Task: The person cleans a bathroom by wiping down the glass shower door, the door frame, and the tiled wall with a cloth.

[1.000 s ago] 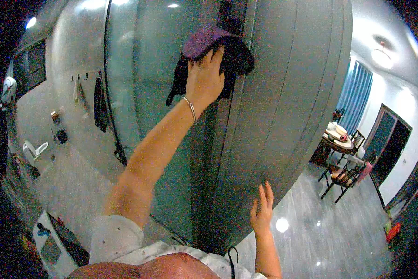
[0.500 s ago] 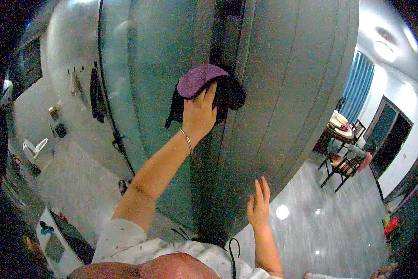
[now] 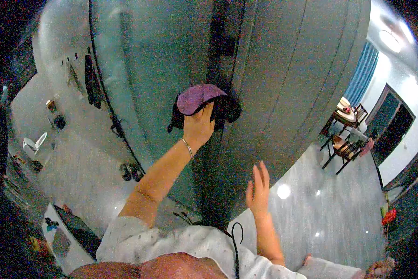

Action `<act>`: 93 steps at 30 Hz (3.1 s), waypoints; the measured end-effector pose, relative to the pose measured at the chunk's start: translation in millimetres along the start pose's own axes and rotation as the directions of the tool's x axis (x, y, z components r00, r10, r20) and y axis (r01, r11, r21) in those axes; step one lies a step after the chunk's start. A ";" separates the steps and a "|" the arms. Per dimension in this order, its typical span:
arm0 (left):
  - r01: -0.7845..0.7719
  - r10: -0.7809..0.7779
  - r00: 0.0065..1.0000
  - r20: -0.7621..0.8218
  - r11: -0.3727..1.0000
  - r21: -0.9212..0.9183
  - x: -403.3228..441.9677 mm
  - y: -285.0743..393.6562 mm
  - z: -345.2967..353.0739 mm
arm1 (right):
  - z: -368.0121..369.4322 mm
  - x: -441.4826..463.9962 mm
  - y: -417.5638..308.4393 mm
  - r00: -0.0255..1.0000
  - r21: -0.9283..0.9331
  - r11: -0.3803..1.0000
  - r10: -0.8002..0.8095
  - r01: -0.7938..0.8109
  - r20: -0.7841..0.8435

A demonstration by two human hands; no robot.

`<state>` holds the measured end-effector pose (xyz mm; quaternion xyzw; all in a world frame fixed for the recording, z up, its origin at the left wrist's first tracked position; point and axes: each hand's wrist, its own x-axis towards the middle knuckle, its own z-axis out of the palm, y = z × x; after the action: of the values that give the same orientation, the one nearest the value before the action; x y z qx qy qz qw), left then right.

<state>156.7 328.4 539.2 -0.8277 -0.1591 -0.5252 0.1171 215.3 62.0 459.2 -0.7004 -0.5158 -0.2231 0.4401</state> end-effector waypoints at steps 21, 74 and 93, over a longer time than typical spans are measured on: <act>0.057 -0.041 0.938 0.344 0.998 -0.038 -162.7 -9.0 57.8 | 2.2 -14.4 2.3 0.999 -0.015 0.999 0.032 -0.033 -0.033; -0.039 0.045 0.982 0.185 0.999 -0.032 -95.4 -14.9 14.7 | 13.2 -11.0 6.7 0.988 0.026 0.997 0.071 -0.075 0.135; 0.221 -0.068 0.880 0.469 0.934 -0.280 -232.5 -20.9 75.3 | 13.6 -25.7 8.6 0.986 0.021 0.995 0.089 -0.093 0.140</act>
<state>118.8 342.3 297.3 -0.9203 -0.1552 -0.3444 -0.1014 211.9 59.3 429.1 -0.7309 -0.5156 -0.1461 0.4225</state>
